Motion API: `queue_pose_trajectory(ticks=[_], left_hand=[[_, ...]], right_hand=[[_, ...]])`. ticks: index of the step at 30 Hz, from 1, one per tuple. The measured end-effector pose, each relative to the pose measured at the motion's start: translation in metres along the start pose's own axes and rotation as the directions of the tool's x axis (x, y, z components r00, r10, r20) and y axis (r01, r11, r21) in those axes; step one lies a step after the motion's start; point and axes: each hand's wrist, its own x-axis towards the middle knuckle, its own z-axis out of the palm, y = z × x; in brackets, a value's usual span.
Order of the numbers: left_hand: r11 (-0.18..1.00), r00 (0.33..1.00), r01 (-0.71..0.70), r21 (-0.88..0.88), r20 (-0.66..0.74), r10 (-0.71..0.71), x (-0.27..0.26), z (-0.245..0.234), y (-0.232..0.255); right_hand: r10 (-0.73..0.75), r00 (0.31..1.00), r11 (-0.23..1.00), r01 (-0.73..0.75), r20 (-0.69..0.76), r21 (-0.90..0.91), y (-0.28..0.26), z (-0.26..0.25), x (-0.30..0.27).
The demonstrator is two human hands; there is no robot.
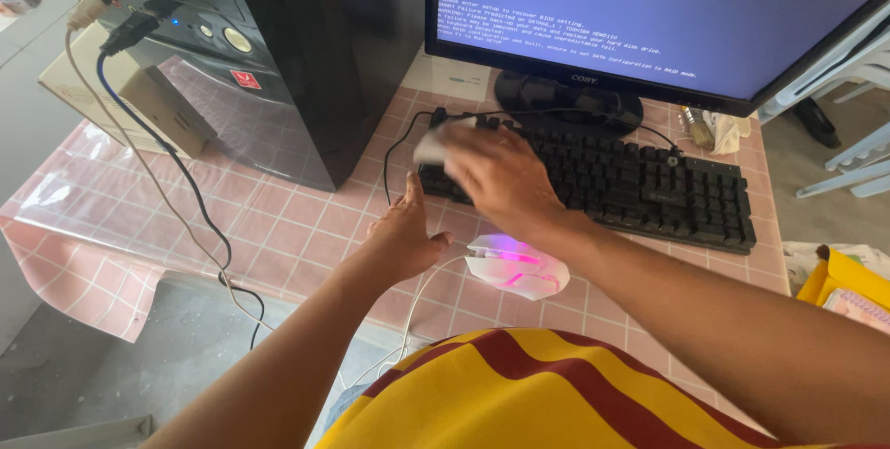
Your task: The person wipes a black keyboard with a white cloth, then uses a small brush to sweep between the keys, and continues wiping the keyboard and monitor with the cloth. The person also wipes the mouse and the table surface.
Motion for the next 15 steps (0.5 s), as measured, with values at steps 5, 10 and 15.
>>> queue_pose_trajectory(ticks=[5, 10, 15], left_hand=[[1.0, 1.0, 0.001, -0.029, -0.008, -0.001, -0.003, -0.001, 0.002], [1.0, 1.0, 0.002, 0.003, 0.012, -0.002, -0.003, -0.002, 0.0], [0.999, 0.998, 0.031, 0.022, 0.054, -0.032, -0.001, -0.001, 0.001]], right_hand=[[-0.164, 0.985, 0.984, 0.167, 0.06, -0.055, 0.004, 0.022, 0.01], [0.165, 0.955, 0.981, -0.186, 0.246, 0.064, 0.016, 0.027, 0.036], [-0.068, 0.996, 0.995, 0.071, 0.055, -0.063, 0.027, 0.02, 0.052]])
